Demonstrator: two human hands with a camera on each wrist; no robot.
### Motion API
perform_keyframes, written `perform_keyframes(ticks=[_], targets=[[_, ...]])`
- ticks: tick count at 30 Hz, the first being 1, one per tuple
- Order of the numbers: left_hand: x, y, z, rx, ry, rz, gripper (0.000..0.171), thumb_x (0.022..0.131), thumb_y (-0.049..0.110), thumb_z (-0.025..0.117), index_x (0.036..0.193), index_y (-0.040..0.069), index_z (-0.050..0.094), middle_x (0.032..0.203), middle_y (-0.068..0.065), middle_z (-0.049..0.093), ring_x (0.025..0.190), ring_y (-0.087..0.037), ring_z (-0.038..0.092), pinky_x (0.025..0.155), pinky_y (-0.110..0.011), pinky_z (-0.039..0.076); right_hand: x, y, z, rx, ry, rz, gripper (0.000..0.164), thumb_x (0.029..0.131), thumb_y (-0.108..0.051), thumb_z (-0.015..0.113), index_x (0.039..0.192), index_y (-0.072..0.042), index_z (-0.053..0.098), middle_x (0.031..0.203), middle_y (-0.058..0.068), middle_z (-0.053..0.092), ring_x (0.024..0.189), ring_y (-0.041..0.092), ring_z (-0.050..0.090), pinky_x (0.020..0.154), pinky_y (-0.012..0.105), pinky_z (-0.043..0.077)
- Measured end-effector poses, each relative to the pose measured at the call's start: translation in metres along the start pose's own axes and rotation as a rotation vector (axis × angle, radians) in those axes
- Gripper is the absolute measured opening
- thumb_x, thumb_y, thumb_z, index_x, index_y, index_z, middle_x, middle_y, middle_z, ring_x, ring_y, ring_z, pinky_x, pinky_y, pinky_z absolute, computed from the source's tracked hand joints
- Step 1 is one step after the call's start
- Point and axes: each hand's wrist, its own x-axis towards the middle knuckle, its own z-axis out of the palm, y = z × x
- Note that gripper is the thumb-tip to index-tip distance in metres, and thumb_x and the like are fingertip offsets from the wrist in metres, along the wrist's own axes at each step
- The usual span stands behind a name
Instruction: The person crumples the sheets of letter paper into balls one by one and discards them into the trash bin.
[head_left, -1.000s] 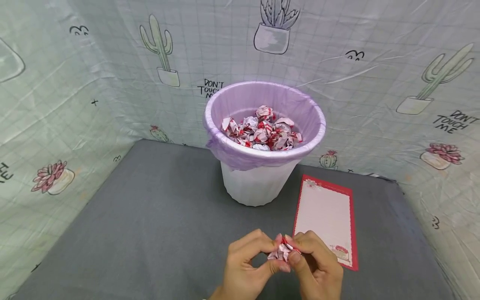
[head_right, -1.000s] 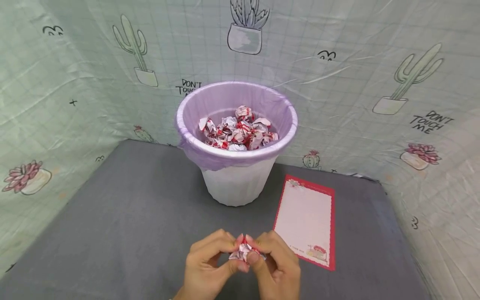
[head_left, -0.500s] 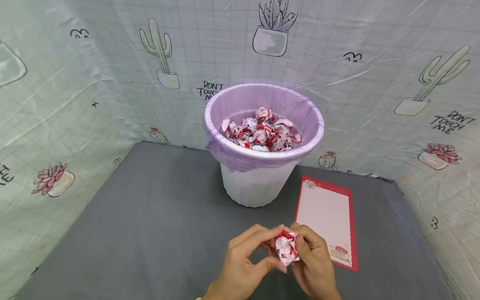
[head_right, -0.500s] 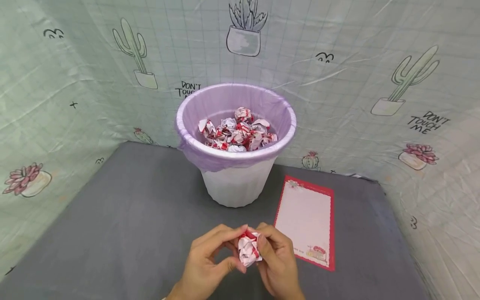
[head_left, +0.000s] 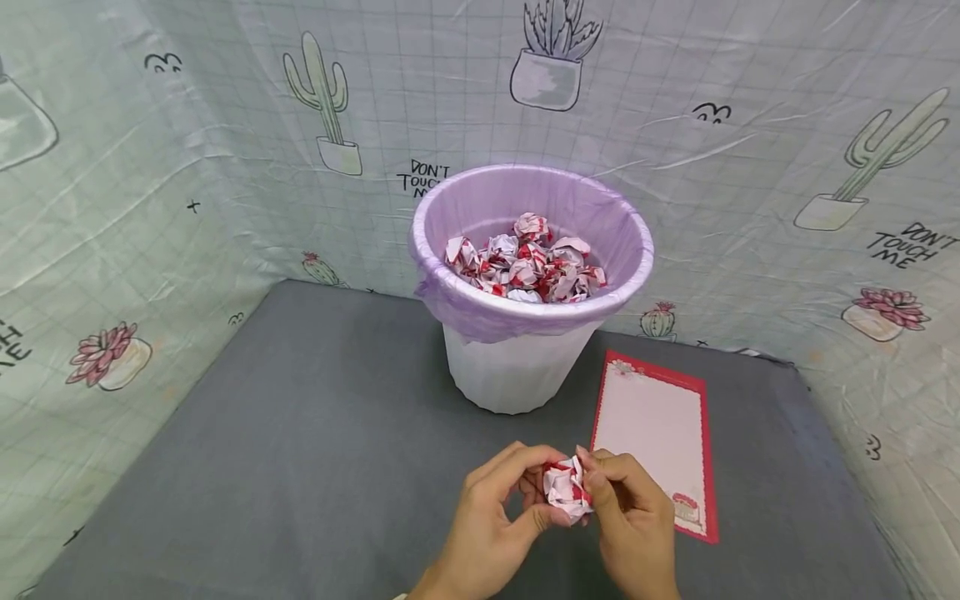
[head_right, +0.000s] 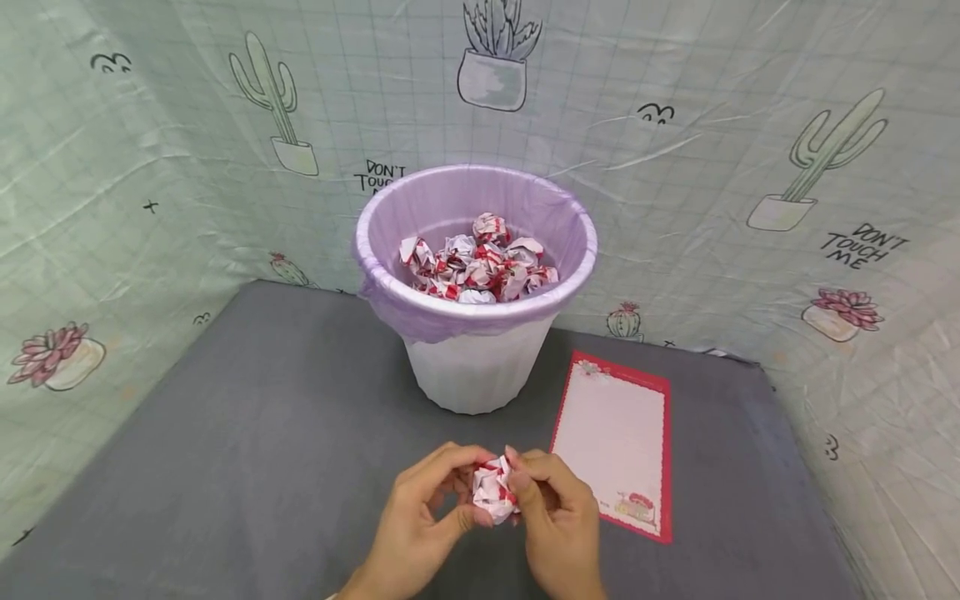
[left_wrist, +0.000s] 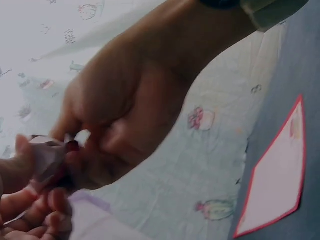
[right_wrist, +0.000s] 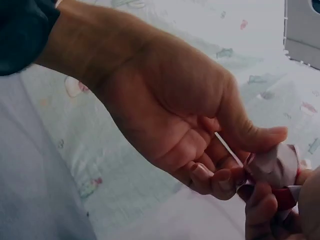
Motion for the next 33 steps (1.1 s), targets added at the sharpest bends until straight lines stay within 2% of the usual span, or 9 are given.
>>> perform_keyframes(ticks=[4,8,11,14,16,19,23,29,33], targets=[[-0.001,-0.003,0.002,-0.149,0.051,-0.004,0.035,0.079,0.009,0.071,0.109,-0.004,0.059,0.084,-0.013,0.058,0.066,-0.02,0.052,0.054,-0.025,0.048,0.001,-0.001,-0.001,-0.085,-0.08,-0.071,0.024,0.098,0.004,0.045,0.116,0.015,0.056,0.11,0.011,0.063,0.091,0.014,0.057,0.066,0.019,0.046],[-0.003,-0.007,0.0,-0.262,0.074,-0.055,0.032,0.083,0.012,0.068,0.109,-0.005,0.06,0.09,-0.018,0.06,0.069,-0.023,0.054,0.06,-0.03,0.051,0.005,-0.001,-0.004,0.012,-0.233,-0.117,0.033,0.1,-0.002,0.046,0.124,0.02,0.046,0.118,0.017,0.057,0.091,0.017,0.054,0.064,0.023,0.047],[-0.003,-0.007,-0.001,-0.325,0.065,-0.063,0.031,0.084,0.011,0.068,0.108,-0.007,0.059,0.09,-0.021,0.06,0.069,-0.021,0.054,0.06,-0.03,0.051,0.006,-0.002,-0.005,0.107,-0.296,-0.108,0.039,0.096,0.001,0.053,0.126,0.023,0.041,0.118,0.021,0.054,0.095,0.019,0.052,0.069,0.024,0.048],[-0.003,-0.006,0.001,-0.384,0.048,-0.065,0.029,0.085,0.008,0.067,0.107,-0.01,0.058,0.089,-0.025,0.059,0.072,-0.016,0.055,0.06,-0.029,0.053,0.006,-0.003,-0.005,0.164,-0.291,-0.087,0.041,0.092,0.004,0.059,0.124,0.023,0.043,0.115,0.021,0.055,0.097,0.019,0.052,0.074,0.022,0.049],[-0.004,-0.004,0.003,-0.421,0.041,-0.057,0.028,0.085,0.006,0.066,0.105,-0.011,0.057,0.087,-0.026,0.058,0.073,-0.014,0.055,0.06,-0.028,0.053,0.006,-0.004,-0.004,0.168,-0.272,-0.097,0.038,0.091,0.003,0.061,0.121,0.022,0.046,0.111,0.019,0.056,0.094,0.018,0.052,0.071,0.021,0.049],[-0.005,-0.002,0.006,-0.44,0.035,-0.017,0.028,0.085,0.008,0.066,0.101,-0.012,0.056,0.085,-0.027,0.058,0.072,-0.016,0.056,0.057,-0.029,0.052,0.006,-0.009,-0.001,0.162,-0.263,-0.144,0.033,0.091,0.003,0.06,0.116,0.02,0.049,0.108,0.019,0.057,0.092,0.019,0.053,0.07,0.02,0.05],[-0.004,0.002,0.008,-0.446,0.019,0.054,0.029,0.085,0.012,0.065,0.094,-0.013,0.053,0.081,-0.026,0.056,0.064,-0.026,0.054,0.052,-0.032,0.051,0.011,-0.02,0.009,0.117,-0.243,-0.229,0.028,0.093,0.002,0.058,0.114,0.019,0.051,0.1,0.018,0.058,0.081,0.021,0.049,0.059,0.021,0.045],[-0.002,0.01,0.007,-0.48,-0.023,0.116,0.027,0.089,0.01,0.061,0.081,-0.01,0.045,0.072,-0.021,0.047,0.057,-0.03,0.048,0.047,-0.03,0.049,0.025,-0.03,0.029,0.077,-0.219,-0.483,0.024,0.094,0.004,0.055,0.109,0.022,0.052,0.081,0.019,0.051,0.06,0.016,0.041,0.048,0.015,0.03],[-0.001,0.007,0.009,-0.444,-0.009,0.155,0.027,0.089,0.01,0.061,0.078,-0.006,0.043,0.07,-0.018,0.046,0.056,-0.028,0.047,0.046,-0.03,0.048,0.029,-0.029,0.031,0.004,-0.183,-0.589,0.021,0.092,0.005,0.057,0.1,0.025,0.055,0.072,0.019,0.051,0.057,0.017,0.044,0.048,0.014,0.032]])
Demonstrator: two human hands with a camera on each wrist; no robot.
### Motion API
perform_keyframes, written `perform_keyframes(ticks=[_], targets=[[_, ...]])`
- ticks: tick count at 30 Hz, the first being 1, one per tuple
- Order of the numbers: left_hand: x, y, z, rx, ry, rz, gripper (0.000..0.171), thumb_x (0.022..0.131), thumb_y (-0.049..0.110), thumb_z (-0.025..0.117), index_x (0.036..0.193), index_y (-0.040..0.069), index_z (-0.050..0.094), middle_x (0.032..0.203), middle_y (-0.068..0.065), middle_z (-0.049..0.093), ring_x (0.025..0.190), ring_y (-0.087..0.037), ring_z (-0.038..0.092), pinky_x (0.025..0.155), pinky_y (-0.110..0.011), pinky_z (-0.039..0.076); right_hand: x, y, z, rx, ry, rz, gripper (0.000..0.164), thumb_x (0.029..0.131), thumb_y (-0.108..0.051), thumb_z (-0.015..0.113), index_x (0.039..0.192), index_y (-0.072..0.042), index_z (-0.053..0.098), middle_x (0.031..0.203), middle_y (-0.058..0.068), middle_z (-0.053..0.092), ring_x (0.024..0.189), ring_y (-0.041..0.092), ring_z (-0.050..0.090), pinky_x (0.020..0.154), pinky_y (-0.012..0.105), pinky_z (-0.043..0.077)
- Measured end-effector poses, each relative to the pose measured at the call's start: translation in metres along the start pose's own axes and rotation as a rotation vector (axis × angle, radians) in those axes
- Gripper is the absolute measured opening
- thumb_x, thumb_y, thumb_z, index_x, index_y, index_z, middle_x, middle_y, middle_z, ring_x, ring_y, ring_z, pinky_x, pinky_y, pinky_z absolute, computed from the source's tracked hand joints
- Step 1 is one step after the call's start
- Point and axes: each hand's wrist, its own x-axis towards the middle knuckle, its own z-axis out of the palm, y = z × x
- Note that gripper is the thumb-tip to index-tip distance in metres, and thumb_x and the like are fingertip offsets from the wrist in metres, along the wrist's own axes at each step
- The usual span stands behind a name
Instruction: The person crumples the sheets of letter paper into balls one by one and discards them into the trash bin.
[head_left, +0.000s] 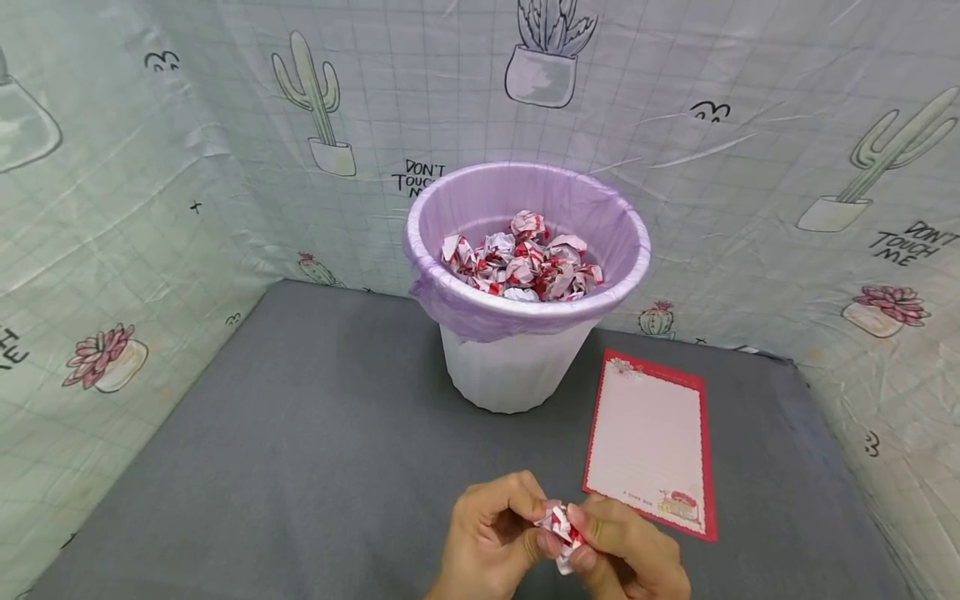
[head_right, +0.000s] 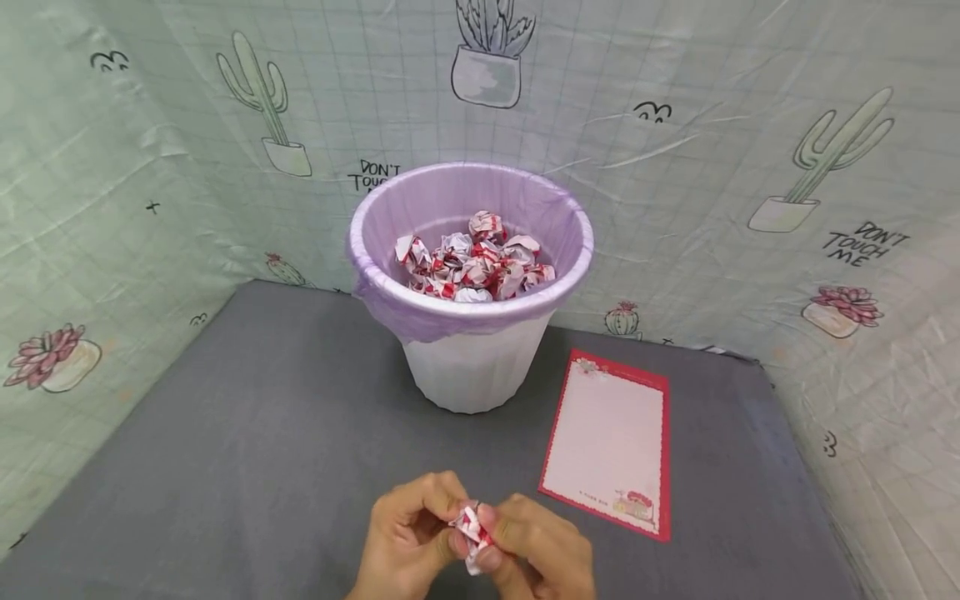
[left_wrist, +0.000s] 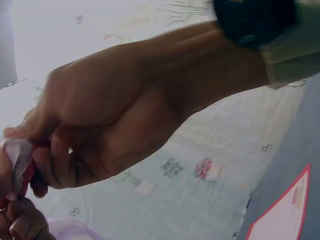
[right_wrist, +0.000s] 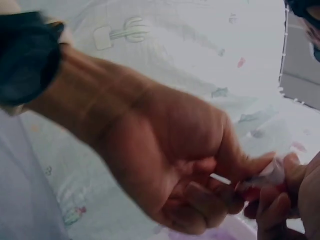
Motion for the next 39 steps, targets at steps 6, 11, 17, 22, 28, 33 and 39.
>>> perform_keyframes(ticks=[6,11,17,22,28,33,39], targets=[[-0.004,-0.014,-0.007,-0.013,0.079,-0.112,0.024,0.09,0.009,0.06,0.081,-0.009,0.046,0.07,-0.021,0.045,0.068,-0.01,0.049,0.052,-0.026,0.046,-0.021,-0.005,-0.008,-0.168,-0.018,0.286,0.025,0.092,-0.004,0.062,0.105,0.017,0.058,0.087,0.016,0.06,0.071,0.015,0.051,0.053,0.018,0.042],[-0.006,-0.015,-0.013,-0.056,0.089,-0.187,0.025,0.092,0.008,0.059,0.083,-0.01,0.046,0.07,-0.021,0.041,0.07,-0.004,0.045,0.053,-0.024,0.042,-0.036,-0.007,-0.017,-0.051,-0.06,0.506,0.041,0.087,-0.003,0.067,0.118,0.019,0.049,0.106,0.018,0.059,0.086,0.016,0.055,0.069,0.021,0.049],[-0.006,-0.011,-0.014,0.079,0.052,-0.169,0.016,0.091,0.003,0.059,0.084,-0.007,0.049,0.072,-0.02,0.048,0.067,-0.007,0.051,0.055,-0.022,0.05,-0.037,-0.012,-0.026,0.048,-0.076,0.696,0.046,0.087,0.01,0.062,0.128,0.017,0.042,0.116,0.015,0.057,0.094,0.015,0.058,0.074,0.021,0.052],[-0.004,-0.008,-0.019,0.295,-0.05,-0.105,0.011,0.091,-0.003,0.061,0.09,-0.001,0.05,0.072,-0.01,0.053,0.054,-0.01,0.047,0.044,-0.016,0.043,-0.036,-0.012,-0.029,0.045,-0.056,0.726,0.045,0.086,0.011,0.062,0.127,0.017,0.045,0.112,0.015,0.061,0.088,0.014,0.06,0.069,0.02,0.052],[-0.002,-0.003,-0.023,0.319,-0.116,-0.132,0.022,0.08,-0.005,0.069,0.091,0.001,0.05,0.067,-0.008,0.056,0.055,-0.003,0.046,0.043,-0.013,0.041,-0.036,-0.008,-0.033,0.074,-0.082,0.63,0.046,0.082,0.008,0.067,0.123,0.019,0.048,0.108,0.017,0.062,0.084,0.015,0.062,0.066,0.022,0.054],[-0.004,-0.002,-0.023,0.271,-0.106,-0.176,0.026,0.074,-0.01,0.067,0.09,0.0,0.049,0.061,-0.008,0.054,0.055,-0.001,0.046,0.041,-0.015,0.04,-0.033,-0.012,-0.031,-0.011,-0.154,0.608,0.046,0.086,0.004,0.067,0.125,0.017,0.049,0.102,0.015,0.06,0.081,0.015,0.057,0.062,0.022,0.05],[-0.007,-0.004,-0.017,0.27,-0.026,-0.148,0.029,0.067,-0.012,0.065,0.088,0.0,0.049,0.063,-0.009,0.055,0.054,-0.004,0.048,0.039,-0.018,0.04,-0.033,-0.016,-0.027,-0.074,-0.165,0.639,0.049,0.081,0.02,0.054,0.129,0.016,0.044,0.113,0.018,0.06,0.091,0.018,0.059,0.075,0.024,0.051]])
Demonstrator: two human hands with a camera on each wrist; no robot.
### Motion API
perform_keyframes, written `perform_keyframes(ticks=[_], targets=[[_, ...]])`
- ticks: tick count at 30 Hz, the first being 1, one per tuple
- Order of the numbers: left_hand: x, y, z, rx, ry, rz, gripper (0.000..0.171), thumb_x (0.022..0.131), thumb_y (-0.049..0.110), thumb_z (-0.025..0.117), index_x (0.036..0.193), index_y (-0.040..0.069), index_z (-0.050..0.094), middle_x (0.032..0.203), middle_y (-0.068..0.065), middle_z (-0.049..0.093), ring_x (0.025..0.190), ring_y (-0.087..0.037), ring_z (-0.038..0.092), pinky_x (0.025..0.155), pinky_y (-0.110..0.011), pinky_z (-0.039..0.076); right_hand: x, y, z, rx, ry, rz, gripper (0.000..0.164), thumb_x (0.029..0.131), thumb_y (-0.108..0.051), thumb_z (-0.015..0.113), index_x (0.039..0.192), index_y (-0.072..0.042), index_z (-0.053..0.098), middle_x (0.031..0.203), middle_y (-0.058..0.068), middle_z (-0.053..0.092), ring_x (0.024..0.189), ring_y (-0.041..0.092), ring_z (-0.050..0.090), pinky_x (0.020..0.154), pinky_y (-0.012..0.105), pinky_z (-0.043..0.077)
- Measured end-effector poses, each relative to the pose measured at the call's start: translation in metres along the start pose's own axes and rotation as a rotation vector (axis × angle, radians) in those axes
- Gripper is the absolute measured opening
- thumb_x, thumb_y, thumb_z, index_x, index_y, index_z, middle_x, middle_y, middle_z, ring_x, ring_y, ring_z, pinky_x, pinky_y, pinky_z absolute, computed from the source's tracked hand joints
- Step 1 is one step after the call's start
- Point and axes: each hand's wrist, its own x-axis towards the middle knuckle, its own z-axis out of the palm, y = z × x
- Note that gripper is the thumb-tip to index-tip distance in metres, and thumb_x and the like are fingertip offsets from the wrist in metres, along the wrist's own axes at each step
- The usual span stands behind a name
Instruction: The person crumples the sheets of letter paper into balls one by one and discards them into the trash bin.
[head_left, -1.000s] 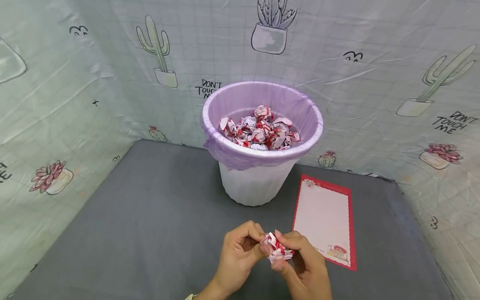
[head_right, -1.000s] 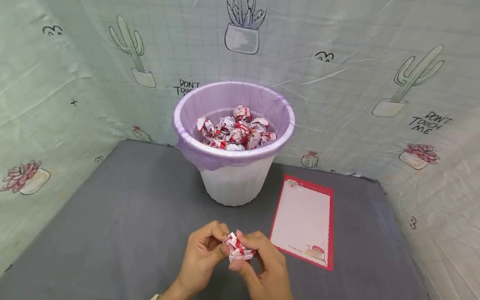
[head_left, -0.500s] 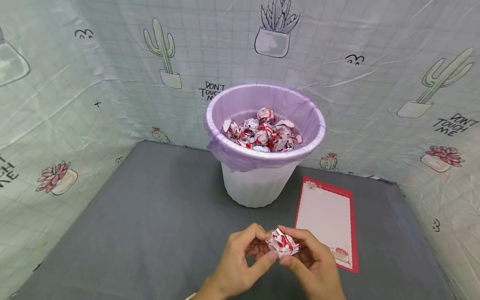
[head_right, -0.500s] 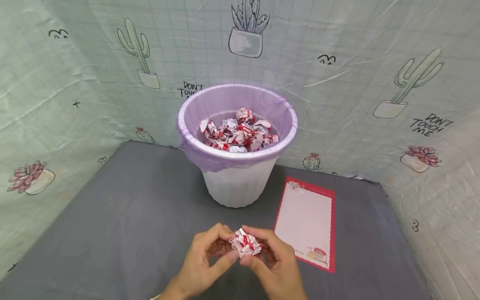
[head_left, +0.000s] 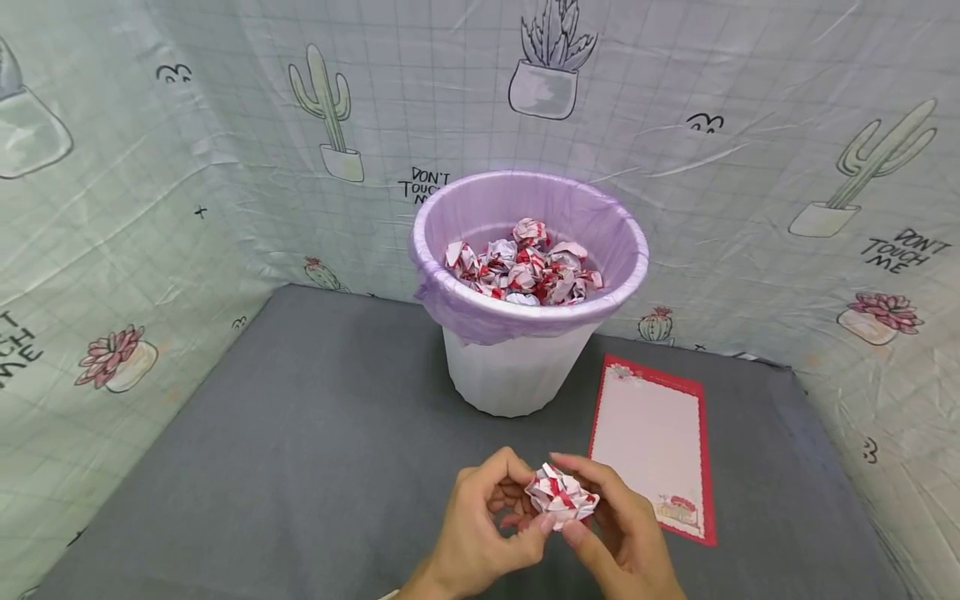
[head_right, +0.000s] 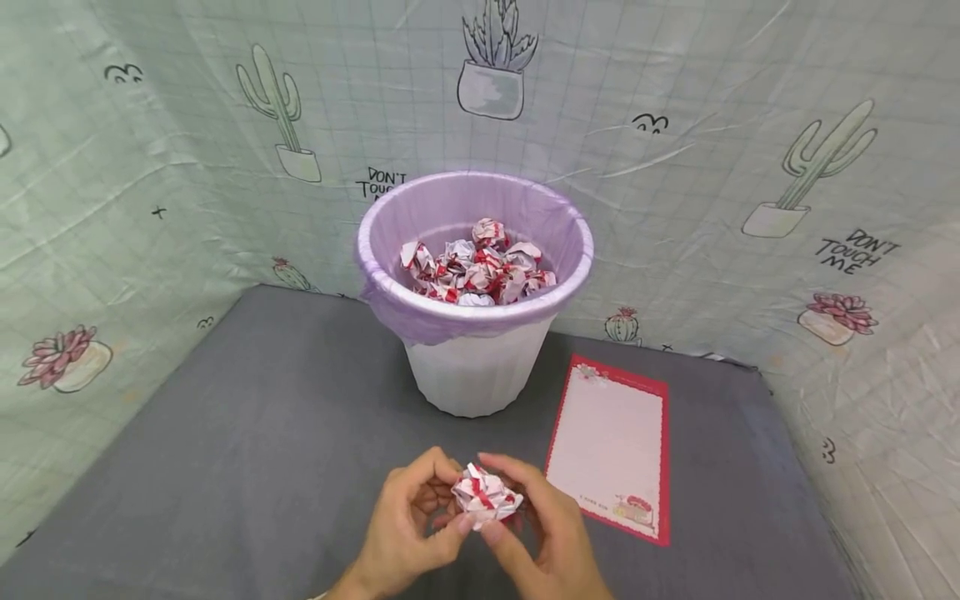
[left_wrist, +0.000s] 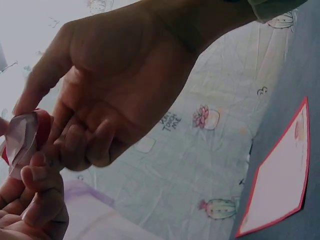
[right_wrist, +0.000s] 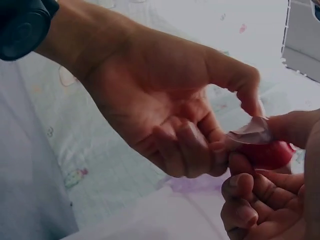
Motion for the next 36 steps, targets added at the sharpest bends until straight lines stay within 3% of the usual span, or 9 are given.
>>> perform_keyframes(ticks=[6,14,19,25,30,33,36], targets=[[-0.002,0.001,0.012,-0.015,0.031,0.039,0.028,0.064,-0.014,0.061,0.083,0.0,0.046,0.067,-0.01,0.052,0.049,-0.006,0.046,0.037,-0.014,0.038,-0.003,-0.001,0.006,-0.099,0.1,-0.065,0.042,0.076,0.016,0.061,0.118,0.012,0.055,0.098,0.014,0.064,0.072,0.015,0.058,0.057,0.021,0.05],[0.0,0.01,0.018,-0.078,0.046,0.108,0.023,0.069,-0.017,0.055,0.078,0.0,0.041,0.069,-0.012,0.049,0.048,-0.005,0.041,0.037,-0.012,0.039,0.003,-0.005,0.012,-0.016,0.137,-0.223,0.03,0.085,0.013,0.056,0.115,0.014,0.057,0.104,0.017,0.065,0.067,0.015,0.058,0.046,0.019,0.046],[0.006,0.017,0.019,0.043,0.064,0.189,0.025,0.073,-0.015,0.059,0.075,0.004,0.044,0.067,-0.007,0.046,0.05,-0.004,0.038,0.039,-0.01,0.035,0.006,-0.01,0.013,-0.073,0.161,-0.254,0.026,0.089,0.009,0.055,0.115,0.014,0.057,0.103,0.018,0.064,0.064,0.014,0.056,0.044,0.016,0.042],[0.013,0.015,0.02,0.165,0.114,0.299,0.032,0.069,-0.02,0.058,0.071,0.006,0.041,0.062,-0.003,0.042,0.048,-0.006,0.034,0.04,-0.011,0.031,0.007,-0.015,0.02,-0.342,0.26,-0.204,0.02,0.091,0.005,0.056,0.11,0.011,0.061,0.087,0.012,0.063,0.048,-0.002,0.035,0.04,0.006,0.028],[0.013,0.011,0.023,0.242,0.174,0.329,0.027,0.076,-0.016,0.056,0.07,0.006,0.042,0.061,-0.002,0.041,0.047,-0.005,0.034,0.04,-0.009,0.03,0.005,-0.009,0.021,-0.415,0.267,-0.161,0.02,0.093,0.002,0.056,0.111,0.009,0.062,0.09,0.012,0.065,0.055,-0.001,0.041,0.044,0.009,0.034],[0.011,0.008,0.022,0.198,0.144,0.297,0.021,0.087,-0.01,0.057,0.075,0.002,0.045,0.064,-0.005,0.044,0.047,-0.005,0.037,0.041,-0.008,0.034,0.002,-0.003,0.015,-0.284,0.222,-0.126,0.025,0.091,0.01,0.052,0.115,0.011,0.059,0.097,0.013,0.065,0.06,0.004,0.048,0.047,0.013,0.04],[0.009,0.007,0.016,0.052,0.02,0.24,0.013,0.096,-0.002,0.054,0.085,-0.007,0.048,0.071,-0.012,0.05,0.049,-0.01,0.043,0.044,-0.011,0.042,0.0,0.001,0.005,0.021,0.151,-0.059,0.036,0.089,0.02,0.04,0.123,0.014,0.05,0.101,0.011,0.063,0.069,0.008,0.053,0.052,0.018,0.045]])
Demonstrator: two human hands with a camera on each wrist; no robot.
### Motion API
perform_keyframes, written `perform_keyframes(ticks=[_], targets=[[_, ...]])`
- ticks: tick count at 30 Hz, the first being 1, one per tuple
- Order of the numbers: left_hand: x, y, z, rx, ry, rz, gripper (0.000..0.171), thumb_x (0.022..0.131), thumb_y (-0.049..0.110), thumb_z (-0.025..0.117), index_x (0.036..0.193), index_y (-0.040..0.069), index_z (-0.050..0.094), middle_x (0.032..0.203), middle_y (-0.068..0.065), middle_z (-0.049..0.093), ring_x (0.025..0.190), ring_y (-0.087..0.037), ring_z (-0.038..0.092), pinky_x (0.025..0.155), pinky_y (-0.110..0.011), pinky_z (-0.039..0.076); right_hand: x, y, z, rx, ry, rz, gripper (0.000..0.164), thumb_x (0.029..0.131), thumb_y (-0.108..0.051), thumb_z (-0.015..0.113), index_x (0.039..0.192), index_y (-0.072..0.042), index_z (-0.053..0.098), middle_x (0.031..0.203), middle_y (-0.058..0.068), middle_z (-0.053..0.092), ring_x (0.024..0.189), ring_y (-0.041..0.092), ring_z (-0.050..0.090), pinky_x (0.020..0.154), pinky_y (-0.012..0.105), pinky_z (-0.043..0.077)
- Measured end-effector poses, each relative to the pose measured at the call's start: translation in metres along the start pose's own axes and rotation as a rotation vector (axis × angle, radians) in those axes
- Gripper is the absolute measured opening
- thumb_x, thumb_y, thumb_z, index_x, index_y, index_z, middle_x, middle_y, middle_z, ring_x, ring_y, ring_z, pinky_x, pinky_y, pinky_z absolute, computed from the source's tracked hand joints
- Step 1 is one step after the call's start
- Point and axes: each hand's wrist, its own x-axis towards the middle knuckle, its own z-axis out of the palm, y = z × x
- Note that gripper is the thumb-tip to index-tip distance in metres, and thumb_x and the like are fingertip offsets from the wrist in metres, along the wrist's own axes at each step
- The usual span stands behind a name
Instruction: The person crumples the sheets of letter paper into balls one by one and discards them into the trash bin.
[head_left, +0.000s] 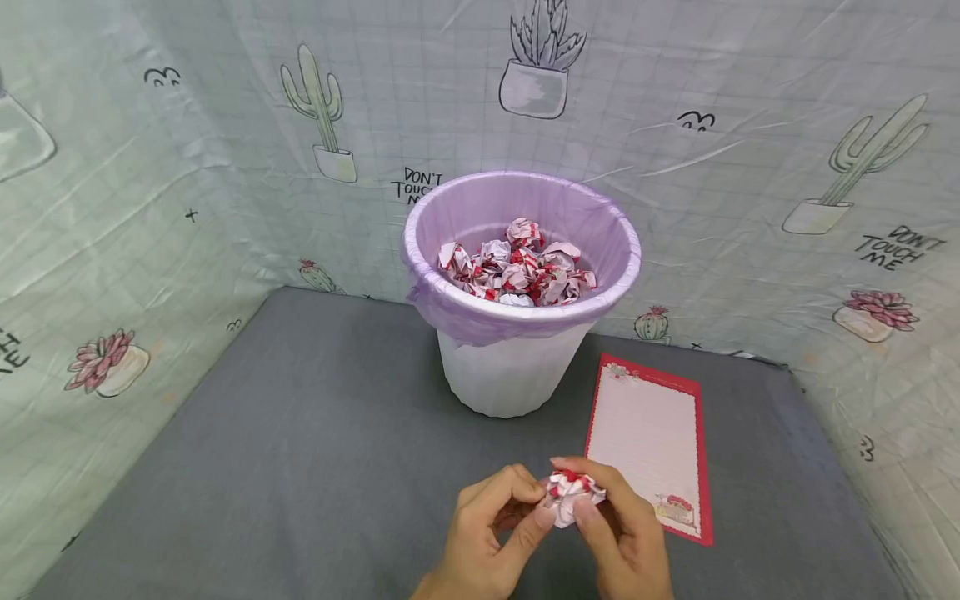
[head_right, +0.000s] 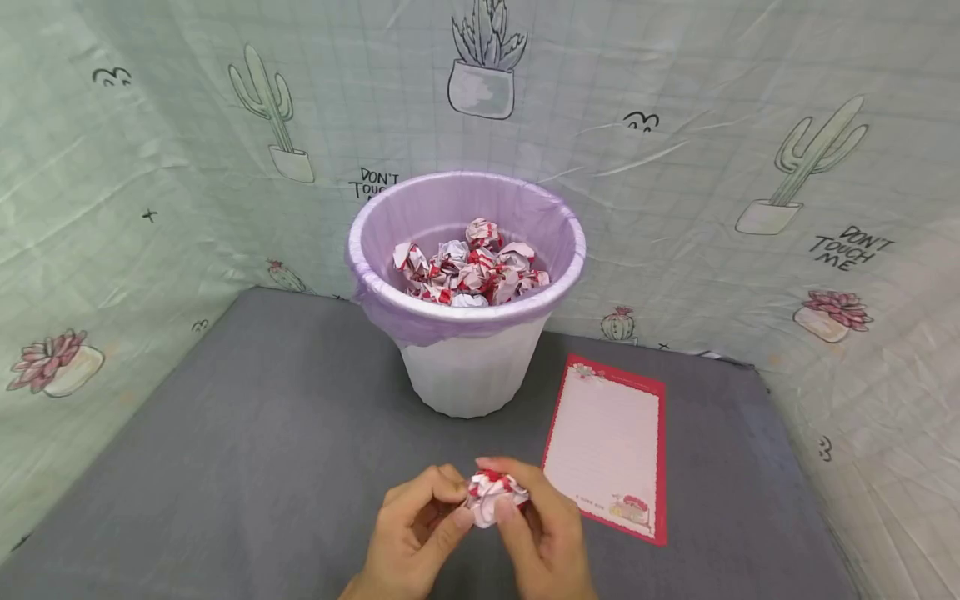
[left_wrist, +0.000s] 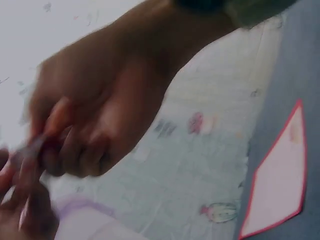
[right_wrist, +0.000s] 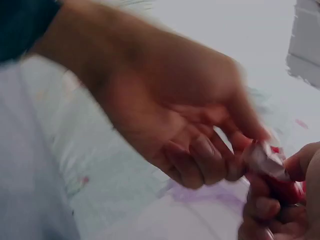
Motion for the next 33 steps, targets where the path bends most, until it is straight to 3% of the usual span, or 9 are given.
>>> perform_keyframes(ticks=[2,5,9,11,17,20,25,31,33], targets=[[0.001,0.0,-0.006,-0.116,-0.081,-0.03,0.016,0.096,0.003,0.053,0.09,-0.011,0.049,0.075,-0.017,0.053,0.051,-0.014,0.047,0.047,-0.015,0.046,-0.001,0.0,-0.006,0.259,-0.037,0.072,0.044,0.088,0.023,0.03,0.129,0.013,0.041,0.103,0.011,0.061,0.078,0.011,0.058,0.06,0.022,0.049],[0.003,0.002,-0.014,-0.276,-0.132,-0.091,0.018,0.092,0.002,0.058,0.089,-0.014,0.05,0.072,-0.021,0.054,0.05,-0.021,0.048,0.045,-0.022,0.048,-0.002,0.0,-0.012,0.512,-0.1,0.168,0.045,0.09,0.021,0.023,0.132,0.009,0.033,0.102,0.012,0.059,0.081,0.016,0.058,0.062,0.024,0.049],[0.004,0.003,-0.022,-0.37,-0.106,-0.157,0.022,0.084,0.003,0.067,0.081,-0.012,0.052,0.068,-0.023,0.054,0.048,-0.025,0.049,0.043,-0.026,0.049,-0.004,0.001,-0.011,0.536,-0.127,0.226,0.041,0.093,0.019,0.029,0.131,0.009,0.04,0.098,0.009,0.06,0.063,0.021,0.045,0.047,0.031,0.037],[0.004,0.002,-0.025,-0.337,-0.098,-0.16,0.023,0.081,0.006,0.069,0.078,-0.009,0.052,0.072,-0.022,0.055,0.054,-0.025,0.052,0.047,-0.028,0.051,-0.003,0.0,-0.01,0.479,-0.117,0.23,0.04,0.094,0.019,0.031,0.132,0.011,0.042,0.1,0.007,0.06,0.062,0.023,0.041,0.046,0.034,0.033],[0.003,0.001,-0.027,-0.185,-0.065,-0.091,0.023,0.08,0.016,0.068,0.081,-0.004,0.056,0.091,-0.02,0.056,0.075,-0.025,0.057,0.063,-0.034,0.054,-0.002,-0.006,-0.003,0.249,-0.101,0.216,0.045,0.095,0.018,0.033,0.14,0.016,0.031,0.1,0.008,0.055,0.068,0.02,0.048,0.047,0.034,0.04],[0.01,0.008,-0.028,-0.095,-0.073,-0.007,0.024,0.082,0.018,0.066,0.082,-0.005,0.058,0.092,-0.022,0.058,0.075,-0.025,0.061,0.065,-0.031,0.055,-0.001,-0.008,-0.002,0.331,-0.104,0.24,0.049,0.094,0.018,0.03,0.143,0.013,0.024,0.097,0.009,0.055,0.067,0.022,0.047,0.046,0.037,0.036],[0.022,0.02,-0.03,0.051,-0.108,0.125,0.022,0.086,0.015,0.063,0.084,-0.006,0.058,0.09,-0.023,0.059,0.075,-0.025,0.063,0.067,-0.023,0.054,-0.005,-0.005,-0.003,0.52,-0.051,0.268,0.042,0.094,0.017,0.024,0.134,0.007,0.032,0.106,0.009,0.06,0.071,0.02,0.049,0.047,0.038,0.029],[0.016,0.013,-0.025,0.035,-0.091,0.114,0.019,0.087,0.014,0.065,0.083,-0.003,0.056,0.094,-0.02,0.057,0.078,-0.023,0.061,0.068,-0.025,0.053,-0.004,-0.005,-0.002,0.502,-0.039,0.229,0.042,0.095,0.017,0.019,0.132,0.012,0.037,0.109,0.011,0.06,0.065,0.021,0.041,0.047,0.037,0.028],[0.015,0.012,-0.021,0.064,-0.065,0.102,0.021,0.088,0.017,0.065,0.085,-0.002,0.055,0.099,-0.021,0.057,0.083,-0.025,0.061,0.071,-0.031,0.054,-0.004,-0.005,-0.002,0.473,-0.033,0.209,0.042,0.095,0.016,0.018,0.134,0.013,0.036,0.114,0.013,0.059,0.07,0.018,0.048,0.048,0.031,0.037]])
